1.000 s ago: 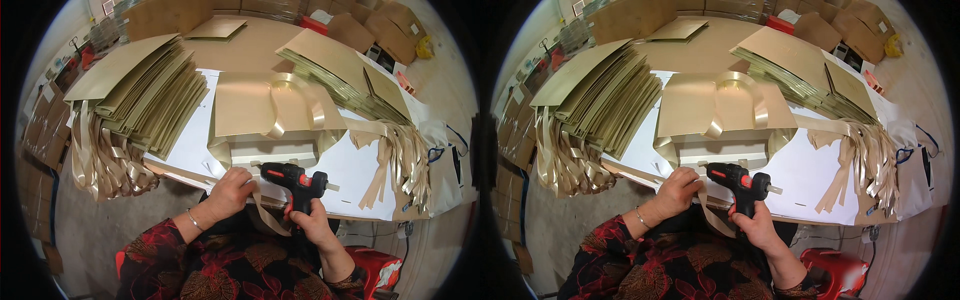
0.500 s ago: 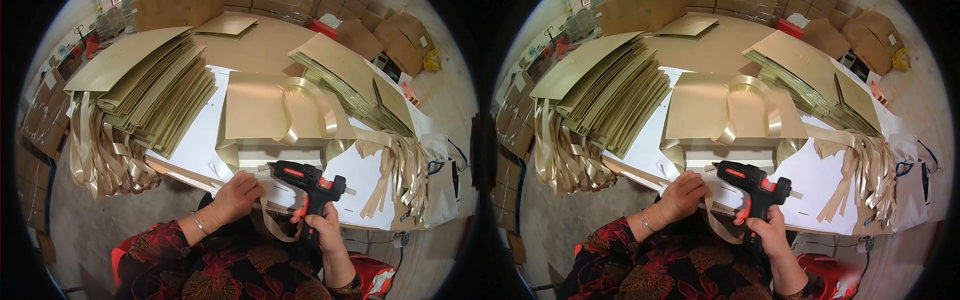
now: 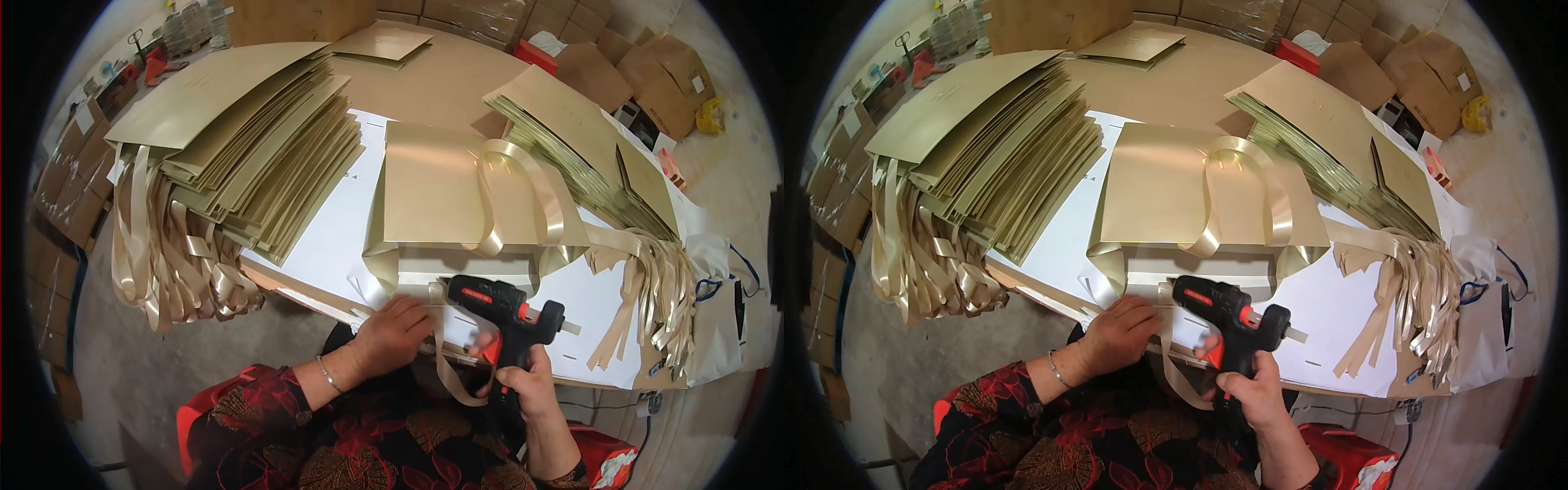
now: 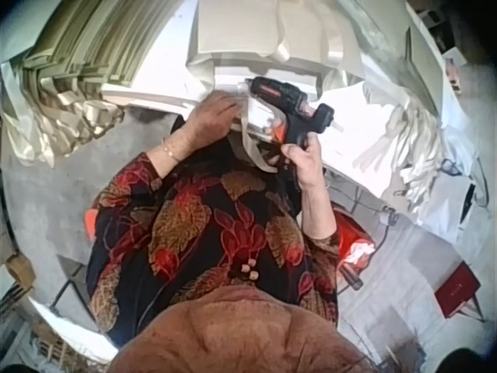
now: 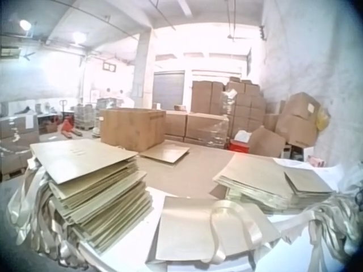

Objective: Manually assemble paper gift bags by attaching handles using a hot glue gun.

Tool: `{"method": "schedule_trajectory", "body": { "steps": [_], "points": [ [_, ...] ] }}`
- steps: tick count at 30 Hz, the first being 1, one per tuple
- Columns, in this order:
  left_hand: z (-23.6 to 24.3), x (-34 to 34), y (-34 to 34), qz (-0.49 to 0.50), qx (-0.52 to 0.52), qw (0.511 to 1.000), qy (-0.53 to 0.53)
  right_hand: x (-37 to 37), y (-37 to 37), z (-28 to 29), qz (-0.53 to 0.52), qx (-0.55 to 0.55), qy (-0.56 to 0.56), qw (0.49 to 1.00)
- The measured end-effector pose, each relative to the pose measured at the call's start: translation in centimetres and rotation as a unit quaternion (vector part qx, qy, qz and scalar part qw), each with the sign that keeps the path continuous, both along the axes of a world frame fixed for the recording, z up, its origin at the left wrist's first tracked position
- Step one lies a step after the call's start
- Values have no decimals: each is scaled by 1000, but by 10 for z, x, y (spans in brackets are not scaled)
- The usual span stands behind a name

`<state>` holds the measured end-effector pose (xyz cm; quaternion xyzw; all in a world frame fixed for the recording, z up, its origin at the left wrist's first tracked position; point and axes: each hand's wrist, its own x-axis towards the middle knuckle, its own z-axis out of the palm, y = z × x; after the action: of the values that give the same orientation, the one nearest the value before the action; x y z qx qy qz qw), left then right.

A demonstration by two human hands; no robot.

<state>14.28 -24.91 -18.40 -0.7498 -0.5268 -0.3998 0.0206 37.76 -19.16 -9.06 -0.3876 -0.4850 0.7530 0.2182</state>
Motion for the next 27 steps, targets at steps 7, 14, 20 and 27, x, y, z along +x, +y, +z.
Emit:
{"method": "schedule_trajectory", "body": {
  "steps": [7, 14, 20, 27],
  "points": [
    [2, 1, 0, 23, 14, 1000, 13, -53, 15, -15, -20, 8, 28, 999],
    [0, 1, 0, 25, 17, 999, 13, -61, 19, -20, -9, 47, -45, 998],
    [-2, 3, 2, 19, 31, 999, 7, -16, 22, -7, -71, 167, -118, 976],
    [5, 2, 0, 25, -6, 1000, 16, 24, 31, -20, -64, 406, -432, 803]
  ]
}}
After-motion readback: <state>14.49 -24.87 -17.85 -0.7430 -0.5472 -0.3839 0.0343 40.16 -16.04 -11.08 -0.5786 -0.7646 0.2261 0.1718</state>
